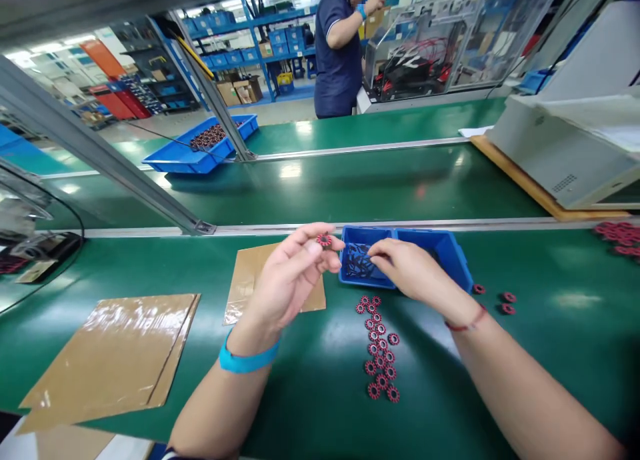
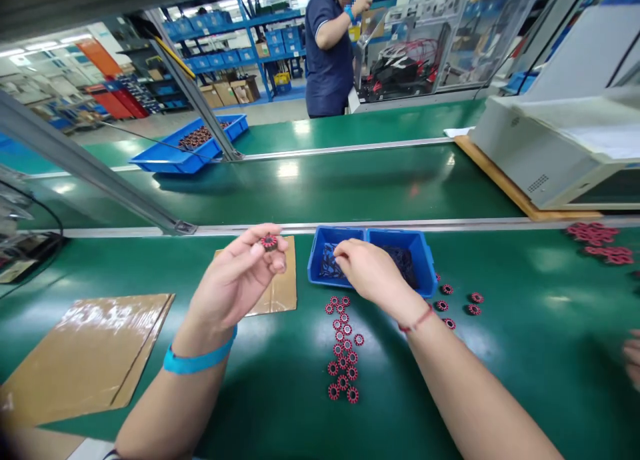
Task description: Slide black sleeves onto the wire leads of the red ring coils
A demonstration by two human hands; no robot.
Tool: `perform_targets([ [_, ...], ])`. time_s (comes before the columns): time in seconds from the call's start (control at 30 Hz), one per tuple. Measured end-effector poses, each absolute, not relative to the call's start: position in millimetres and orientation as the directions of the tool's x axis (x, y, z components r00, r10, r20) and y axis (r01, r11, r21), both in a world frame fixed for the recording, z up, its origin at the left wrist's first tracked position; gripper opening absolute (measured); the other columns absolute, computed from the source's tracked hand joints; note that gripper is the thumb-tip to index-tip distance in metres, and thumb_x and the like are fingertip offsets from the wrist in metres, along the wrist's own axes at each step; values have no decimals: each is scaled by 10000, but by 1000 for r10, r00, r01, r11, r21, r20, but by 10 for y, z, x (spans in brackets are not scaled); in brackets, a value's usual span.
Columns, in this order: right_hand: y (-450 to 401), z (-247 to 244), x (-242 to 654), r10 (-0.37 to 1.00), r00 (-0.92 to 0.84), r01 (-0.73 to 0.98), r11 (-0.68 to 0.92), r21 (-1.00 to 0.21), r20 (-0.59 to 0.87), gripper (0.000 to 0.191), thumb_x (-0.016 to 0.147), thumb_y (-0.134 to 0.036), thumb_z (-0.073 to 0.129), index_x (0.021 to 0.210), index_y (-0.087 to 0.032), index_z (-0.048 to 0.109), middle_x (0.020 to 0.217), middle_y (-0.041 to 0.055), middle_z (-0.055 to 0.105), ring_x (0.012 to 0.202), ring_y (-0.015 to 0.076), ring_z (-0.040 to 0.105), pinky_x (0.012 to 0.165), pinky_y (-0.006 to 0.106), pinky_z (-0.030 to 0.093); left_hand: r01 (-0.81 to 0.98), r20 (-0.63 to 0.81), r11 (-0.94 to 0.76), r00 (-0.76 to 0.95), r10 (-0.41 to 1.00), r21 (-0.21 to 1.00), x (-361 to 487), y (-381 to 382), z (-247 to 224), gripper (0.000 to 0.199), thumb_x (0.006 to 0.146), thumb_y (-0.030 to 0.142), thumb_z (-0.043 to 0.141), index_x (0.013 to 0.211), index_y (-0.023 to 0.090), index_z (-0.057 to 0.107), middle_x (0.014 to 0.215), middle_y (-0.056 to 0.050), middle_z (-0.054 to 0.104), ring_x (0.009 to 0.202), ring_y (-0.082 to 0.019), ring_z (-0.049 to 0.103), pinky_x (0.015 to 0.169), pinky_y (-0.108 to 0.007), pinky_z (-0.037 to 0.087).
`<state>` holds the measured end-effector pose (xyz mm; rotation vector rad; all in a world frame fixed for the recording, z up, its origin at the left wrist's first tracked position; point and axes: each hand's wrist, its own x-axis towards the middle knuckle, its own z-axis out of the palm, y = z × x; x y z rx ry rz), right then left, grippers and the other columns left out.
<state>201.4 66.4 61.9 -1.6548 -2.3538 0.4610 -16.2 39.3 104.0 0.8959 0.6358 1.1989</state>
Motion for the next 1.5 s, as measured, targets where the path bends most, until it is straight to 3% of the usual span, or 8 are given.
perform_targets([
  [0.2, 1082, 306, 1578, 938, -245, 963, 205, -175, -246, 353, 947, -357, 628, 1223, -138, 620, 1231, 115, 642, 1065, 228, 650, 907, 447, 552, -536, 86, 42, 212, 973, 843, -263, 382, 1128, 172, 826, 175, 716, 990, 142, 676, 898, -39, 725, 709, -85, 660, 688, -192, 549],
  [0.37, 1169, 234, 1514, 921, -204, 972, 150, -180, -332, 373, 945, -357, 631, 1249, -143, 607, 1248, 118, 631, 1062, 229, 649, 894, 438, 559, -549, 75, 81, 257, 964, 832, -233, 387, 1083, 148, 835, 161, 697, 976, 145, 654, 884, -32, 723, 683, -78, 662, 691, -196, 546],
  [0.6, 1123, 382, 1889, 944, -282, 843, 160, -514, -169, 85, 899, -218, 607, 887, -167, 675, 928, 48, 719, 877, 188, 667, 842, 360, 526, -549, 11, 189, 341, 940, 814, -117, 469, 914, 129, 836, 162, 683, 953, 143, 631, 868, -41, 717, 672, -93, 663, 685, -235, 538],
  [0.8, 952, 528, 2138, 977, -210, 513, 75, -855, -40, 176, 796, -356, 595, 809, -185, 632, 769, 49, 723, 742, 184, 689, 696, 306, 537, -500, -67, 277, 397, 915, 821, 35, 481, 727, 143, 830, 164, 681, 961, 135, 632, 883, -50, 715, 692, -105, 662, 703, -261, 521],
  [1.07, 722, 638, 2169, 997, -73, 30, -13, -999, -15, 261, 703, -390, 771, 754, -187, 616, 745, 34, 714, 693, 153, 682, 679, 285, 544, -426, -130, 344, 456, 880, 837, 175, 421, 612, 143, 834, 176, 686, 962, 126, 643, 850, -31, 704, 690, -97, 660, 720, -256, 501],
  [1.23, 697, 624, 2199, 999, -25, 362, 51, -931, 46, 95, 783, -286, 650, 777, -194, 626, 741, 31, 707, 688, 165, 662, 669, 294, 501, -415, -149, 348, 441, 885, 841, 203, 430, 576, 163, 816, 180, 707, 959, 132, 645, 859, -40, 717, 684, -98, 656, 714, -261, 498],
  [1.37, 557, 693, 2141, 975, -176, 767, 223, -601, 137, 89, 839, -194, 554, 779, -212, 616, 734, 17, 696, 647, 164, 606, 620, 301, 419, -444, -107, 324, 448, 888, 835, 204, 425, 567, 195, 813, 216, 729, 978, 143, 656, 896, -50, 726, 702, -104, 661, 727, -268, 503],
  [1.5, 491, 714, 2053, 941, -305, 763, 332, -555, 145, 117, 862, -177, 534, 783, -215, 610, 744, 7, 690, 636, 152, 584, 595, 294, 396, -462, -71, 296, 444, 893, 836, 208, 443, 527, 215, 810, 233, 743, 991, 152, 663, 890, -43, 724, 712, -109, 661, 746, -277, 509],
])
